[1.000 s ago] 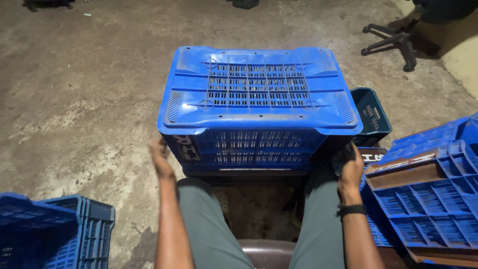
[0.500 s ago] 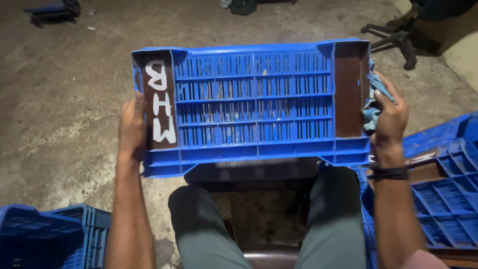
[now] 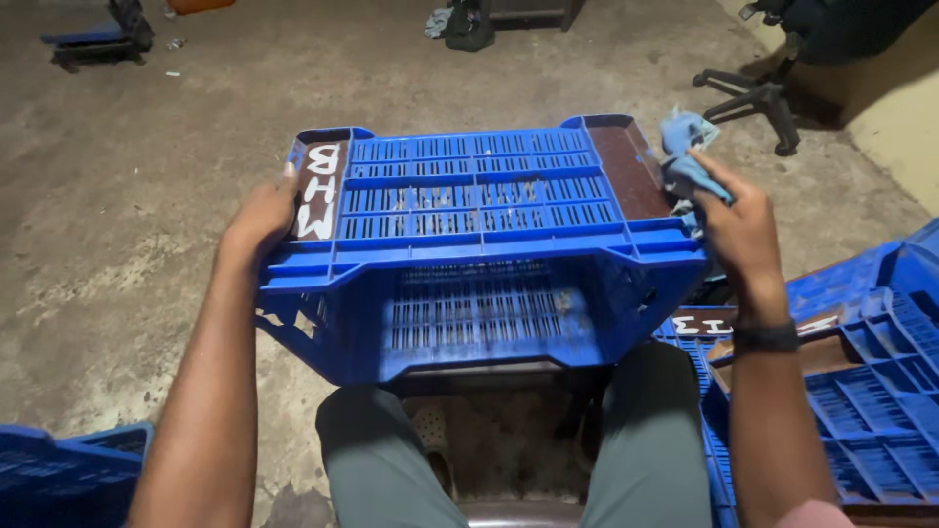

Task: The person wipes a blue plastic crate with a cloth. They clean the top surface, sides, and interior of the crate, turning it over to reach different areas.

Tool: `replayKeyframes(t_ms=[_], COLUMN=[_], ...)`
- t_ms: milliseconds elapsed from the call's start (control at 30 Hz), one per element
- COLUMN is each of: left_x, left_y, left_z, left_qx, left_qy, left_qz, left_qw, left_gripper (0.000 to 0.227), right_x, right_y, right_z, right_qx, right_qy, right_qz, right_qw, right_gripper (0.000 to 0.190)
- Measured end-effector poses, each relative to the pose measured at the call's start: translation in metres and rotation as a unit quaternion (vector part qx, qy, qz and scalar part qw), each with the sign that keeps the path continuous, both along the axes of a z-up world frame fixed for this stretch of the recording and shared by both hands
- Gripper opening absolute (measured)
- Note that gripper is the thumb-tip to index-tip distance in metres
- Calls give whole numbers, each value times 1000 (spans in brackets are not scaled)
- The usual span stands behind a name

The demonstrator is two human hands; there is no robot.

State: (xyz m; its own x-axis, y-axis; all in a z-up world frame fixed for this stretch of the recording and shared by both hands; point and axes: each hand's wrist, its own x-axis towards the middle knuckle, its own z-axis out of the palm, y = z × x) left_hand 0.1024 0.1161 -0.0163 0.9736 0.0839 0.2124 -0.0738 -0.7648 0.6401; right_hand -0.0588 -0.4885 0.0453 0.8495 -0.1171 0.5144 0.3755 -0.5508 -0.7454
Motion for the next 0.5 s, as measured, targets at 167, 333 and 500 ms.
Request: replayKeyframes(t_ms=[167, 333, 500], left_x=[-41, -84, -89], left_y=[-38, -138, -257], left_z=[52, 90, 78], left_qx=[96, 197, 144], left_qy=[77, -97, -136], left_qz=[99, 31, -206], left_qw=[987, 975, 958], left_gripper=[70, 57, 61], right_x=[-50, -53, -23], right_y=[24, 47, 46], right_z=[19, 39, 37], right_qx=[-207, -316, -365], right_qy=[-55, -24, 10], right_qz=[62, 107, 128], right_qw=[975, 943, 922], right_gripper=[42, 49, 56])
